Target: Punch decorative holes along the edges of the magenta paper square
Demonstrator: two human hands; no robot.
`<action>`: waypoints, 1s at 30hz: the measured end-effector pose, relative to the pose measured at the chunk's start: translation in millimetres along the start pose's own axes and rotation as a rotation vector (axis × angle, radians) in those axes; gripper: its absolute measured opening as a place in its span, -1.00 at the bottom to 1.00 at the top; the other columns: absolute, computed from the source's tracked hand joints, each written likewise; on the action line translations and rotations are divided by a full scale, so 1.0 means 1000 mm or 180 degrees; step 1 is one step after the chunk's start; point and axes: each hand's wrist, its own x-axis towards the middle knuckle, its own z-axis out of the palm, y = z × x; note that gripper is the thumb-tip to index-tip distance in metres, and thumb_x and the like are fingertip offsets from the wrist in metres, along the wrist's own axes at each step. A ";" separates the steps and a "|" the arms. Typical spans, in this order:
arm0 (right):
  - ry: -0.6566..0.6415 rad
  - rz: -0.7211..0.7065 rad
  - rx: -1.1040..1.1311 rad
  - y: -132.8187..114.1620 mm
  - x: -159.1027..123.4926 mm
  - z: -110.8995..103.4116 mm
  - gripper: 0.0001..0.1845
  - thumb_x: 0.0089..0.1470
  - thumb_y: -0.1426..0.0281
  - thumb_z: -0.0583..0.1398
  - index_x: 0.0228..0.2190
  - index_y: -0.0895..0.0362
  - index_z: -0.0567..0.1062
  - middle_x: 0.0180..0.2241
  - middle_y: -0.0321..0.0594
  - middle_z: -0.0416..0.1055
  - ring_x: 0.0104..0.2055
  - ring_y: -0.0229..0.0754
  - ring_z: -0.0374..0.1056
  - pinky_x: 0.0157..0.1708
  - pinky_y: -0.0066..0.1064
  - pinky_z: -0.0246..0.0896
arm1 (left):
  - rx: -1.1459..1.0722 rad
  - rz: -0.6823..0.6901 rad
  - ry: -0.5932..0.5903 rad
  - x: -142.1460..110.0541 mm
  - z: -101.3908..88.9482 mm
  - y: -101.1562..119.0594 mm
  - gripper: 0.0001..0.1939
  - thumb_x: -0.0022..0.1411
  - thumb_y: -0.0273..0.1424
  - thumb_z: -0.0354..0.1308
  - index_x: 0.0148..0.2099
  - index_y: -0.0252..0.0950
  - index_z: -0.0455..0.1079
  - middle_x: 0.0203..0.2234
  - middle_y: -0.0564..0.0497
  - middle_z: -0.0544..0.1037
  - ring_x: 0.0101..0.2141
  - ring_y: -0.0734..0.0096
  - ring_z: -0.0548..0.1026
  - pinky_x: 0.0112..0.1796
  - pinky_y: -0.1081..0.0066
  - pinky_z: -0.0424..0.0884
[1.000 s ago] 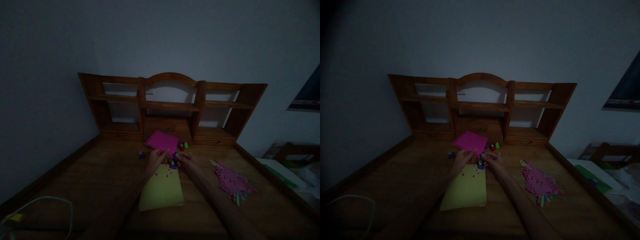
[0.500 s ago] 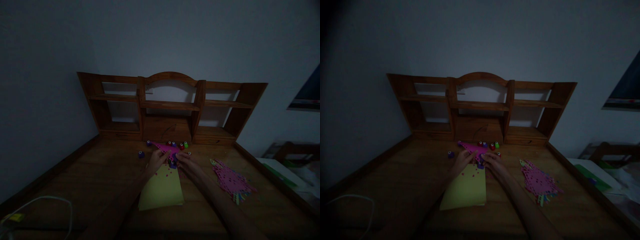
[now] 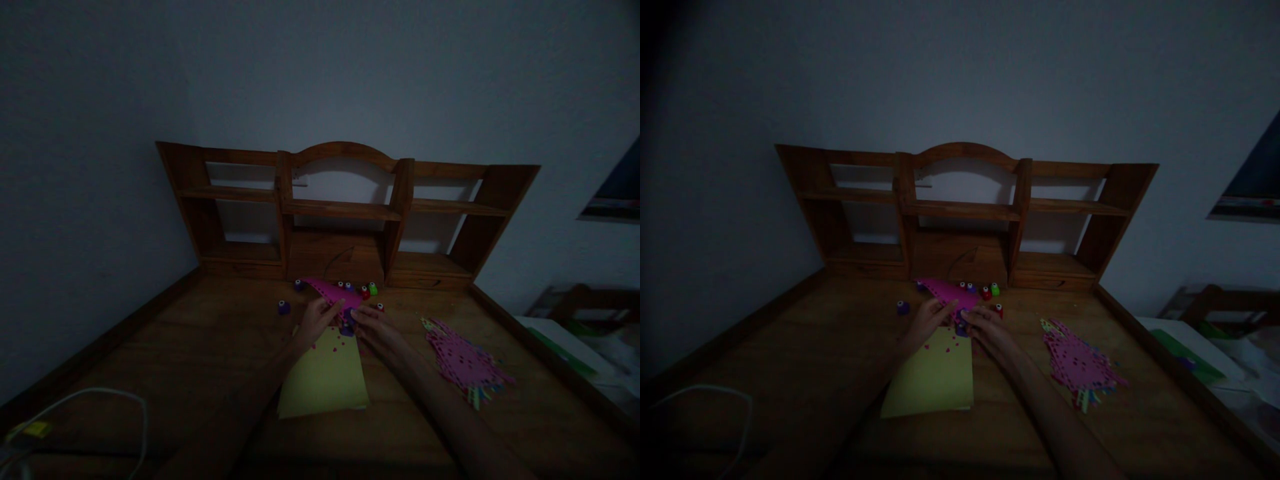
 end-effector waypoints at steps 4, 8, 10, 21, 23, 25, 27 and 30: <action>0.0105 0.0287 0.0222 -0.003 -0.002 0.003 -0.83 -0.09 0.33 0.41 -0.39 0.05 0.57 -0.33 -0.21 0.51 -0.27 -0.11 0.43 -0.25 -0.29 0.35 | 0.0013 0.0021 0.0003 0.000 0.000 0.002 -0.64 0.14 -0.10 0.27 -0.38 -0.33 0.42 -0.57 0.03 0.53 -0.55 0.42 0.48 -0.48 0.44 0.42; 0.0168 0.0262 0.0260 0.000 -0.001 0.000 -0.84 -0.11 0.34 0.42 -0.42 0.05 0.58 -0.37 -0.24 0.50 -0.34 -0.17 0.40 -0.31 -0.33 0.34 | 0.0051 0.0057 0.0030 0.000 -0.001 0.002 -0.65 0.17 -0.11 0.25 -0.38 -0.34 0.43 -0.56 0.01 0.54 -0.52 0.41 0.49 -0.46 0.44 0.44; 0.0174 0.0240 0.0278 0.004 0.001 -0.003 -0.84 -0.11 0.35 0.42 -0.42 0.04 0.58 -0.38 -0.24 0.50 -0.37 -0.18 0.39 -0.33 -0.33 0.34 | 0.0028 0.0051 0.0010 0.000 -0.001 0.003 -0.65 0.17 -0.11 0.25 -0.38 -0.34 0.43 -0.56 0.02 0.54 -0.52 0.42 0.48 -0.45 0.44 0.45; 0.0063 0.0267 0.0371 0.009 0.007 -0.008 -0.85 -0.09 0.36 0.40 -0.43 0.12 0.57 -0.42 -0.25 0.48 -0.42 -0.24 0.34 -0.39 -0.38 0.27 | -0.0105 -0.0151 -0.0031 -0.001 0.002 0.003 -0.58 0.09 -0.05 0.30 -0.35 -0.36 0.42 -0.54 0.04 0.53 -0.53 0.44 0.50 -0.47 0.45 0.46; 0.0110 0.0267 0.0364 0.005 0.004 -0.005 -0.86 -0.08 0.38 0.40 -0.42 0.10 0.57 -0.41 -0.26 0.48 -0.43 -0.25 0.33 -0.42 -0.39 0.25 | -0.0072 -0.0160 -0.0033 -0.001 0.002 0.002 -0.59 0.10 -0.05 0.30 -0.35 -0.35 0.42 -0.54 0.03 0.54 -0.54 0.43 0.50 -0.47 0.45 0.46; 0.0133 0.0243 0.0372 0.003 0.002 -0.003 -0.85 -0.08 0.39 0.40 -0.39 0.09 0.57 -0.39 -0.26 0.48 -0.43 -0.26 0.32 -0.42 -0.40 0.24 | -0.0015 -0.0138 -0.0031 0.000 0.002 0.001 -0.59 0.11 -0.05 0.28 -0.36 -0.35 0.43 -0.55 0.03 0.54 -0.54 0.43 0.50 -0.47 0.45 0.45; 0.0109 0.0252 0.0374 0.001 0.002 -0.001 -0.83 -0.08 0.39 0.40 -0.36 0.09 0.57 -0.37 -0.25 0.49 -0.41 -0.25 0.34 -0.39 -0.39 0.26 | 0.0062 -0.0079 -0.0034 0.000 0.002 0.001 -0.59 0.14 -0.06 0.26 -0.37 -0.35 0.43 -0.56 0.02 0.54 -0.54 0.43 0.50 -0.47 0.46 0.43; 0.0103 0.0277 0.0364 0.002 0.002 -0.001 -0.81 -0.10 0.39 0.41 -0.37 0.12 0.57 -0.37 -0.24 0.50 -0.39 -0.24 0.37 -0.35 -0.38 0.28 | 0.0190 0.0025 -0.0025 -0.001 0.002 0.001 -0.60 0.17 -0.07 0.23 -0.41 -0.35 0.43 -0.57 0.01 0.54 -0.54 0.44 0.48 -0.48 0.47 0.39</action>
